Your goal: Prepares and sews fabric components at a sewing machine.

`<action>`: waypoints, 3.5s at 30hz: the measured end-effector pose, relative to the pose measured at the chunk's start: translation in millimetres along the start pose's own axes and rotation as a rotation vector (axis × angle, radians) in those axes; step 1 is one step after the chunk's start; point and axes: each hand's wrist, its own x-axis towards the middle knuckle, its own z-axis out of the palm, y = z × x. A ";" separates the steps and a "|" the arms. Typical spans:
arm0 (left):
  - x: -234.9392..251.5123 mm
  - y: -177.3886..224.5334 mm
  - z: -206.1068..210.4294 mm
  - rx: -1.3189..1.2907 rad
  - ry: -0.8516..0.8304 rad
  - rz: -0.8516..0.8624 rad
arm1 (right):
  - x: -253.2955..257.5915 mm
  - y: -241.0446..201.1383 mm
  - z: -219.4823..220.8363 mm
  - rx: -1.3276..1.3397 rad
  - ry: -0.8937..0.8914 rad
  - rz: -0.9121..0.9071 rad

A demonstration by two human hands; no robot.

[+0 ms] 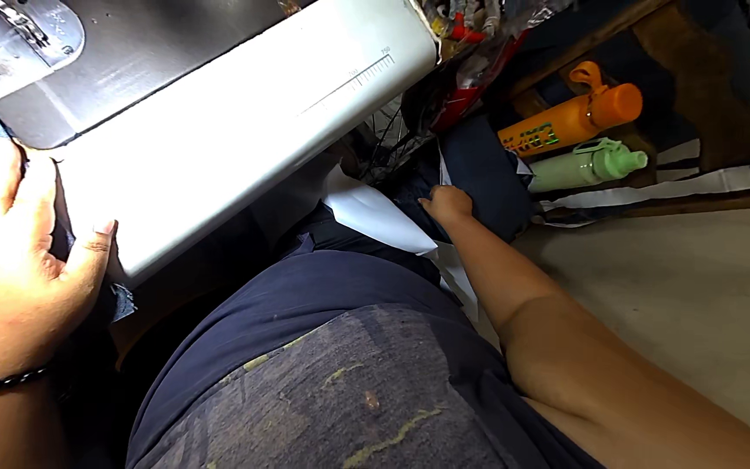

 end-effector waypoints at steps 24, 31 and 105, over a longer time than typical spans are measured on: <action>-0.3 -2.9 5.4 0.048 0.029 0.000 | 22.7 36.5 2.1 0.492 -0.282 -0.089; -1.4 -3.1 5.5 0.040 0.025 -0.004 | 7.8 44.5 -8.0 0.558 0.030 -0.087; 25.5 45.5 -78.7 -0.528 -0.141 -0.242 | -121.6 -309.3 -146.4 0.053 0.350 -1.441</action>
